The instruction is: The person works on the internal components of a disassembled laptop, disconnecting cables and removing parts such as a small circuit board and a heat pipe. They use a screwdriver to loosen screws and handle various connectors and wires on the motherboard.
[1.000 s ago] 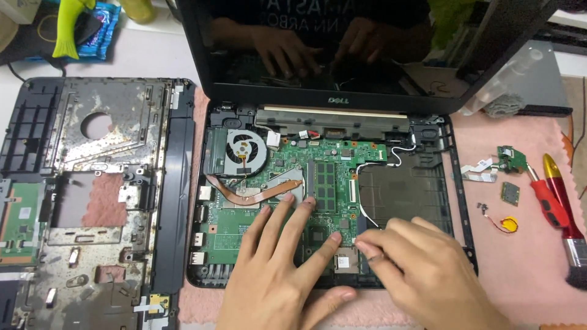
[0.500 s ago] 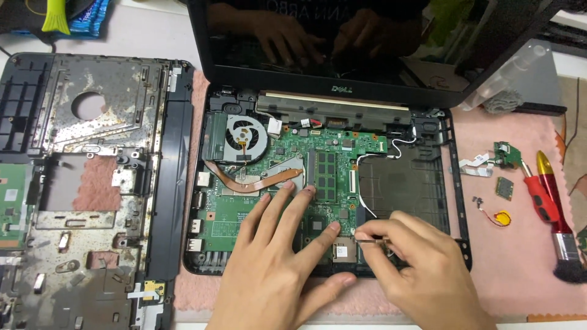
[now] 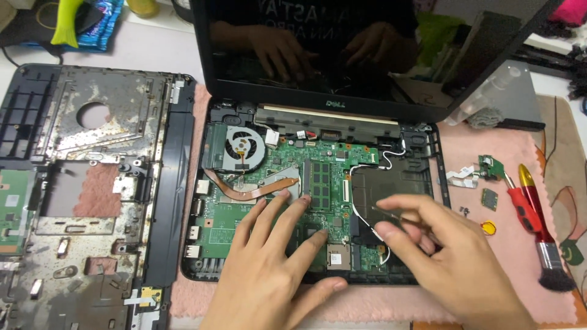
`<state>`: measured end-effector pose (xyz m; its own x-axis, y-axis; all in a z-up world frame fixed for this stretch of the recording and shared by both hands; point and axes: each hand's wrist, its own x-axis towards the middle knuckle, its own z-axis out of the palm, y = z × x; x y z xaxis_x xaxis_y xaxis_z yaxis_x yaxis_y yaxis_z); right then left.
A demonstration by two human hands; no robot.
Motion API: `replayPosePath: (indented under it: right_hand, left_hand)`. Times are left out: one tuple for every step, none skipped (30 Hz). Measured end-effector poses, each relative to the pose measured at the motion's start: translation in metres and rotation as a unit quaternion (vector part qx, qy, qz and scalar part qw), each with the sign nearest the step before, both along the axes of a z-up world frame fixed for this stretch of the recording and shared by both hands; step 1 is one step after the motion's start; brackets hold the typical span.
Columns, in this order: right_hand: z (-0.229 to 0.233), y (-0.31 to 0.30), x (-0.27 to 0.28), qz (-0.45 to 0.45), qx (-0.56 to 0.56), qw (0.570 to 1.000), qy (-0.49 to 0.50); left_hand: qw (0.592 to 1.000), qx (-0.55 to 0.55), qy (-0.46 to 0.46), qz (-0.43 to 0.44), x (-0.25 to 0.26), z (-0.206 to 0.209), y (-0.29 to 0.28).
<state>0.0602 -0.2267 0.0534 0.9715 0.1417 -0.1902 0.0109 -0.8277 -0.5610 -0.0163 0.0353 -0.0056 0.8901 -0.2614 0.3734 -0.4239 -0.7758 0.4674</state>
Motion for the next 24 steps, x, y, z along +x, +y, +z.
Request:
replayPosePath:
  right_hand:
    - [0.005,0.004,0.007,0.002,0.001,1.000,-0.001]
    - [0.010,0.008,0.014,0.020,0.007,0.999,0.025]
    - [0.015,0.012,0.021,0.036,0.013,0.998,0.050]
    - [0.012,0.016,0.028,0.038,0.014,0.998,0.049]
    - [0.010,0.019,0.036,0.110,0.040,0.993,-0.011]
    - [0.007,0.023,0.044,0.181,0.066,0.979,-0.072]
    - [0.007,0.029,0.052,0.182,0.067,0.978,-0.072]
    - [0.007,0.035,0.060,0.182,0.073,0.978,-0.077]
    - [0.007,0.040,0.067,0.181,0.078,0.977,-0.082]
    - [0.006,0.044,0.074,0.182,0.079,0.977,-0.082]
    - [0.005,0.047,0.080,0.176,0.074,0.979,-0.072]
    - [0.004,0.050,0.086,0.170,0.070,0.981,-0.063]
    - [0.001,0.053,0.090,0.169,0.070,0.981,-0.059]
    - [-0.002,0.057,0.094,0.192,0.066,0.976,-0.077]
    - [-0.006,0.060,0.097,0.213,0.061,0.970,-0.095]
    - [-0.007,0.062,0.101,0.211,0.060,0.971,-0.091]
    - [-0.007,0.064,0.104,0.241,0.039,0.965,-0.095]
    - [-0.008,0.066,0.107,0.271,0.017,0.957,-0.099]
    - [-0.010,0.066,0.109,0.270,0.017,0.958,-0.096]
    - [-0.012,0.066,0.110,0.272,0.021,0.957,-0.102]
    - [-0.015,0.067,0.112,0.276,0.026,0.955,-0.108]
    - [-0.017,0.067,0.113,0.277,0.028,0.955,-0.105]
    - [-0.019,0.067,0.114,0.262,0.025,0.961,-0.089]
    - [-0.021,0.067,0.115,0.248,0.022,0.966,-0.073]
  left_hand:
    - [1.000,0.001,-0.001,0.002,0.002,0.003,0.002]
    - [1.000,-0.007,-0.013,0.009,0.005,0.006,0.004]
    - [0.999,-0.016,-0.024,0.014,0.008,0.009,0.006]
    - [0.999,-0.015,-0.026,0.016,0.011,0.009,0.007]
    - [0.999,-0.001,-0.037,0.033,0.013,0.010,0.008]
    - [0.997,0.013,-0.049,0.051,0.016,0.010,0.009]
    - [0.997,0.014,-0.049,0.052,0.017,0.011,0.008]
    - [0.998,0.008,-0.043,0.052,0.019,0.012,0.007]
    - [0.998,0.002,-0.038,0.052,0.020,0.012,0.006]
    - [0.998,0.002,-0.038,0.052,0.020,0.011,0.006]
    - [0.999,-0.008,-0.033,0.041,0.020,0.010,0.006]
    - [0.999,-0.019,-0.028,0.031,0.020,0.009,0.005]
    - [0.999,-0.019,-0.024,0.030,0.019,0.006,0.006]
    - [1.000,-0.004,-0.016,0.027,0.018,0.002,0.007]
    - [1.000,0.011,-0.008,0.022,0.017,-0.001,0.007]
    - [1.000,0.010,-0.004,0.020,0.018,-0.003,0.008]
    - [1.000,0.023,-0.005,0.017,0.018,-0.004,0.009]
    - [0.999,0.037,-0.007,0.014,0.019,-0.005,0.010]
    - [0.999,0.037,-0.004,0.013,0.019,-0.003,0.009]
    - [0.999,0.033,-0.019,0.012,0.019,-0.001,0.008]
    - [0.999,0.031,-0.033,0.012,0.019,0.002,0.009]
    - [0.999,0.033,-0.030,0.013,0.020,0.000,0.008]
    - [0.998,0.045,-0.046,-0.006,0.021,-0.003,0.008]
    - [0.996,0.057,-0.062,-0.026,0.022,-0.005,0.008]
